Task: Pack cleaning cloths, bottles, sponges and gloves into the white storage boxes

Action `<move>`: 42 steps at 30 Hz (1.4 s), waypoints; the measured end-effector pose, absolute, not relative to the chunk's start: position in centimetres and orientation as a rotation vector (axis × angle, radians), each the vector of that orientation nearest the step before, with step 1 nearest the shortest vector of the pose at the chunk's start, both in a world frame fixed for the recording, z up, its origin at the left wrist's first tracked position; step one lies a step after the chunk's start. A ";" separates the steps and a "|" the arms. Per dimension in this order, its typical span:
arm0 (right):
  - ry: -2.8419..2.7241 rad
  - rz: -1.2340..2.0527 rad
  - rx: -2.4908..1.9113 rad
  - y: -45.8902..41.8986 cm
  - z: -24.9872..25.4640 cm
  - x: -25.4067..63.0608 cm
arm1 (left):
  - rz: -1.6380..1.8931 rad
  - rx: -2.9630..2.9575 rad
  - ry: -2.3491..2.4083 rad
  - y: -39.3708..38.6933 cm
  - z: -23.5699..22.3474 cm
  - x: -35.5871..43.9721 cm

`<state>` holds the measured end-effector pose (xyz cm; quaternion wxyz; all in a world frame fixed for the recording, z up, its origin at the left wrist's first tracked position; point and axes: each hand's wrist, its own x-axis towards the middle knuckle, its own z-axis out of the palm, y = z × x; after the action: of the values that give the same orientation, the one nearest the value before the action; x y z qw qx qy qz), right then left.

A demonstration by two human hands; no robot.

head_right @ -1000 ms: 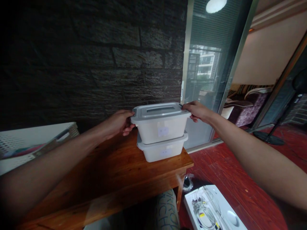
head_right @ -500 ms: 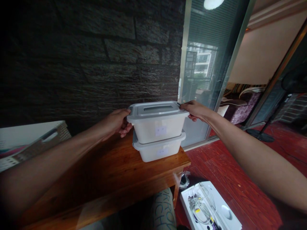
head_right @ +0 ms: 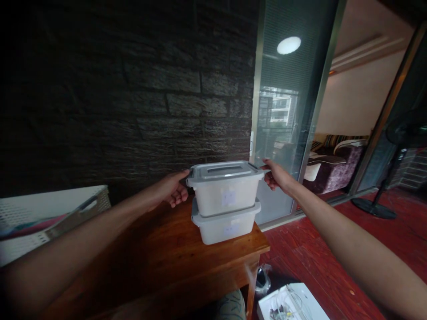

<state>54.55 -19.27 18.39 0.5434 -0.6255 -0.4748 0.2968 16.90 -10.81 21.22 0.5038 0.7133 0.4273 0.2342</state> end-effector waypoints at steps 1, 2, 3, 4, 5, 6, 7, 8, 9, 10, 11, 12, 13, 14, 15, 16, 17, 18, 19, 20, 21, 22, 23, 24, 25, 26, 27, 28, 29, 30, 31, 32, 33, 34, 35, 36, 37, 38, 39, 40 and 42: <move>-1.093 0.698 -1.463 -19.4 17.6 55.0 | 0.573 1.717 1.030 -11.0 20.7 16.3; -1.065 0.689 -1.443 -19.5 16.6 55.4 | 0.580 1.708 1.023 -11.1 19.9 15.7; -1.043 0.682 -1.426 -19.6 15.5 55.6 | 0.588 1.695 1.010 -11.3 19.1 15.1; -1.029 0.677 -1.411 -19.8 14.4 55.8 | 0.598 1.684 0.994 -11.5 18.0 14.4; -1.023 0.675 -1.396 -20.0 13.3 55.9 | 0.624 1.677 0.972 -11.6 17.0 13.8; -1.024 0.676 -1.378 -20.1 12.2 55.9 | 0.656 1.689 0.951 -11.7 15.9 13.4; -1.032 0.674 -1.355 -20.2 11.3 55.8 | 0.699 1.734 0.936 -11.7 14.8 13.1; -1.045 0.671 -1.324 -20.2 10.5 55.6 | 0.748 1.805 0.923 -11.7 13.8 12.9; -1.064 0.664 -1.288 -20.3 9.8 55.3 | 0.798 1.899 0.910 -11.6 12.9 12.9; -1.087 0.655 -1.247 -20.2 9.3 54.9 | 0.848 2.002 0.892 -11.6 12.1 13.0; -1.115 0.647 -1.205 -20.2 9.0 54.4 | 0.892 2.104 0.863 -11.5 11.5 13.3; -1.146 0.641 -1.164 -20.2 8.7 53.9 | 0.929 2.198 0.826 -11.5 11.0 13.6; -1.177 0.639 -1.130 -20.2 8.5 53.3 | 0.957 2.275 0.786 -11.6 10.6 14.1; -1.205 0.640 -1.104 -20.2 8.3 52.8 | 0.973 2.328 0.752 -11.7 10.3 14.5; -1.227 0.644 -1.088 -20.3 8.1 52.2 | 0.979 2.357 0.731 -11.8 10.0 15.0; -1.242 0.647 -1.081 -20.3 7.9 51.8 | 0.981 2.365 0.727 -12.0 9.8 15.5; -1.251 0.649 -1.081 -20.4 7.7 51.4 | 0.981 2.359 0.737 -12.2 9.5 15.9; -1.254 0.648 -1.084 -20.6 7.5 51.1 | 0.982 2.344 0.753 -12.4 9.2 16.2; -1.253 0.646 -1.086 -20.7 7.3 51.0 | 0.982 2.331 0.768 -12.6 8.9 16.5; -1.252 0.641 -1.085 -20.8 7.1 50.9 | 0.986 2.327 0.780 -12.7 8.7 16.7; -1.250 0.639 -1.083 -20.9 7.0 50.8 | 0.994 2.332 0.789 -12.9 8.4 16.8; -1.250 0.638 -1.079 -21.0 7.0 50.8 | 1.003 2.341 0.796 -13.0 8.2 16.8; -1.250 0.639 -1.076 -21.1 6.9 50.8 | 1.009 2.353 0.803 -13.0 7.9 16.8; -1.248 0.641 -1.072 -21.2 6.9 50.8 | 1.014 2.363 0.813 -13.0 7.8 16.8; -1.247 0.643 -1.067 -21.3 6.9 50.8 | 1.014 2.370 0.824 -13.0 7.6 16.7; -1.244 0.643 -1.062 -21.3 6.9 50.7 | 1.011 2.375 0.832 -13.0 7.6 16.6; -1.241 0.645 -1.057 -21.3 6.9 50.7 | 1.003 2.380 0.837 -13.0 7.5 16.5; -1.236 0.646 -1.051 -21.3 6.9 50.6 | 0.994 2.384 0.841 -12.9 7.5 16.4; -1.231 0.647 -1.047 -21.3 6.8 50.6 | 0.988 2.389 0.843 -12.9 7.5 16.3; -1.226 0.647 -1.043 -21.2 6.7 50.5 | 0.983 2.393 0.846 -12.8 7.5 16.3; -1.220 0.645 -1.040 -21.2 6.6 50.5 | 0.980 2.397 0.848 -12.8 7.5 16.2; -1.214 0.642 -1.038 -21.1 6.6 50.5 | 0.979 2.401 0.851 -12.8 7.6 16.2; -1.210 0.639 -1.036 -21.1 6.5 50.5 | 0.975 2.405 0.854 -12.8 7.7 16.1; -1.206 0.636 -1.036 -21.1 6.5 50.5 | 0.972 2.408 0.855 -12.8 7.8 16.1; -1.204 0.633 -1.036 -21.1 6.5 50.5 | 0.968 2.409 0.856 -12.8 7.9 16.0; -1.203 0.630 -1.036 -21.1 6.6 50.5 | 0.964 2.408 0.856 -12.9 8.0 16.0; -1.202 0.626 -1.036 -21.2 6.7 50.5 | 0.961 2.403 0.857 -12.9 8.0 15.9; -1.200 0.622 -1.037 -21.2 6.7 50.5 | 0.960 2.396 0.858 -12.9 8.1 15.9; -1.198 0.617 -1.039 -21.3 6.8 50.5 | 0.956 2.387 0.860 -13.0 8.1 15.8; -1.197 0.612 -1.041 -21.4 6.9 50.5 | 0.953 2.378 0.863 -13.0 8.1 15.7; -1.193 0.602 -1.049 -21.5 7.1 50.5 | 0.951 2.362 0.868 -13.0 8.2 15.6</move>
<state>50.51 -21.51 7.11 0.6605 -0.4635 -0.5272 0.2662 15.59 -13.01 8.16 0.2237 0.8558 0.3144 0.3446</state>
